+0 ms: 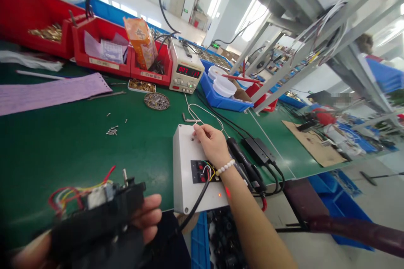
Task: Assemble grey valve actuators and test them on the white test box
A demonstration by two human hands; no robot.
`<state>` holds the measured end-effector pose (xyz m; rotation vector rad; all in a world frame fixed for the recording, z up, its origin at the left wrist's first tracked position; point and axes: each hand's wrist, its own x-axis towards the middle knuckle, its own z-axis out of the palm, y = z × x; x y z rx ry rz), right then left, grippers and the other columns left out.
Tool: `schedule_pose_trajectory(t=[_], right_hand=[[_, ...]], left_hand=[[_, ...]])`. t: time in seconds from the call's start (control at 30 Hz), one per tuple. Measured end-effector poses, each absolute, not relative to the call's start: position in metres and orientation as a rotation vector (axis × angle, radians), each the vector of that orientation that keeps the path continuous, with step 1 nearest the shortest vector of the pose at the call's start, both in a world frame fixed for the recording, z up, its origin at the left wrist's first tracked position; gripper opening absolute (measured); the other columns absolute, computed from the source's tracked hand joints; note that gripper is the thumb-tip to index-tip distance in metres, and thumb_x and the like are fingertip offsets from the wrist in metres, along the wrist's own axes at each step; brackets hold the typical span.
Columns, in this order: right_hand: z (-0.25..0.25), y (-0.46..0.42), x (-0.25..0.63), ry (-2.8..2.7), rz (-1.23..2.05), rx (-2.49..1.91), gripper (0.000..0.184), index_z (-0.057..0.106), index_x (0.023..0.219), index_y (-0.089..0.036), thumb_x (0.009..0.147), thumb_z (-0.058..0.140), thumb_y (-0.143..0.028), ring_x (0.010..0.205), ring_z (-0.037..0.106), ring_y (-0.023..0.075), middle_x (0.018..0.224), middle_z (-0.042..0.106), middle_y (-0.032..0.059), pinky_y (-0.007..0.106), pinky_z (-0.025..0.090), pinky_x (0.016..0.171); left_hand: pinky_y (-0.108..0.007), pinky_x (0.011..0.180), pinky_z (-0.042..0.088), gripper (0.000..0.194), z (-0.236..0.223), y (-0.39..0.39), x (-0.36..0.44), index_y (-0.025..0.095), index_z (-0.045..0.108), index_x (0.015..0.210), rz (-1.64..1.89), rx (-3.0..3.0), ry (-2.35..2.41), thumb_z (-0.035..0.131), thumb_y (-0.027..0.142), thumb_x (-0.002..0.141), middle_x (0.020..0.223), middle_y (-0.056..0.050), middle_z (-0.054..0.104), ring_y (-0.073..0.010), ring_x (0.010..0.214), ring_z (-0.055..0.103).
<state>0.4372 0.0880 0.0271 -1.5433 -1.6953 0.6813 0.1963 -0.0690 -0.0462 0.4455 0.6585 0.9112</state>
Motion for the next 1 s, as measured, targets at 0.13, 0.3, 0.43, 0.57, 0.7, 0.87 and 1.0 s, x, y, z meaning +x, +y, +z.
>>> schedule_pose_trajectory(t=[0.13,0.3,0.43,0.57,0.7,0.87,1.0], right_hand=[[0.027,0.087,0.439,-1.752,0.670,-1.533,0.059,0.067,0.067,-0.018,0.084,0.059,-0.075,0.061,0.054,0.0157,0.063,0.062,0.0028,0.027,0.042,0.061],[0.025,0.091,0.439,-1.783,0.667,-1.502,0.064,0.063,0.062,-0.019,0.085,0.054,-0.078,0.064,0.055,0.0166,0.067,0.064,0.0043,0.029,0.044,0.065],[0.024,0.089,0.440,-1.755,0.636,-1.486,0.059,0.067,0.074,-0.019,0.086,0.057,-0.076,0.068,0.058,0.0169,0.073,0.066,0.0042,0.029,0.046,0.068],[0.024,0.089,0.439,-1.750,0.656,-1.484,0.056,0.069,0.080,-0.018,0.085,0.058,-0.073,0.065,0.058,0.0161,0.075,0.069,0.0049,0.028,0.048,0.066],[0.025,0.090,0.439,-1.766,0.669,-1.484,0.052,0.070,0.080,-0.018,0.086,0.060,-0.068,0.063,0.056,0.0150,0.075,0.069,0.0052,0.027,0.048,0.064],[0.026,0.089,0.439,-1.767,0.674,-1.483,0.046,0.070,0.080,-0.017,0.087,0.060,-0.061,0.064,0.056,0.0148,0.074,0.069,0.0049,0.027,0.048,0.065],[0.025,0.089,0.439,-1.770,0.672,-1.485,0.040,0.069,0.079,-0.017,0.085,0.059,-0.056,0.063,0.055,0.0144,0.074,0.068,0.0043,0.027,0.047,0.064]], left_hand=[[-0.039,0.106,0.054,0.045,-0.020,-0.067,0.189,0.022,0.079,0.112,0.862,0.028,0.553,0.069,0.057,0.085,0.128,-0.011,0.072,-0.0304,0.124,0.065],[-0.034,0.095,0.061,0.041,0.007,-0.066,0.195,0.016,0.079,0.105,0.935,-0.153,0.614,0.053,0.047,0.098,0.113,-0.015,0.079,-0.0242,0.108,0.074],[-0.036,0.089,0.063,0.038,0.004,-0.067,0.195,0.017,0.079,0.108,0.921,-0.163,0.572,0.059,0.046,0.096,0.114,-0.015,0.079,-0.0254,0.099,0.077],[-0.033,0.084,0.064,0.041,0.002,-0.068,0.194,0.017,0.078,0.112,0.889,-0.166,0.493,0.069,0.050,0.089,0.116,-0.016,0.078,-0.0252,0.097,0.077],[-0.030,0.080,0.064,0.041,0.014,-0.067,0.196,0.016,0.080,0.106,0.948,-0.161,0.589,0.051,0.045,0.101,0.110,-0.015,0.080,-0.0230,0.095,0.078],[-0.032,0.086,0.062,0.041,0.006,-0.068,0.194,0.016,0.079,0.111,0.908,-0.128,0.499,0.064,0.050,0.093,0.112,-0.015,0.079,-0.0246,0.100,0.077],[-0.031,0.090,0.061,0.034,0.001,-0.067,0.191,0.017,0.078,0.114,0.874,-0.144,0.465,0.068,0.042,0.093,0.115,-0.016,0.078,-0.0242,0.105,0.075]])
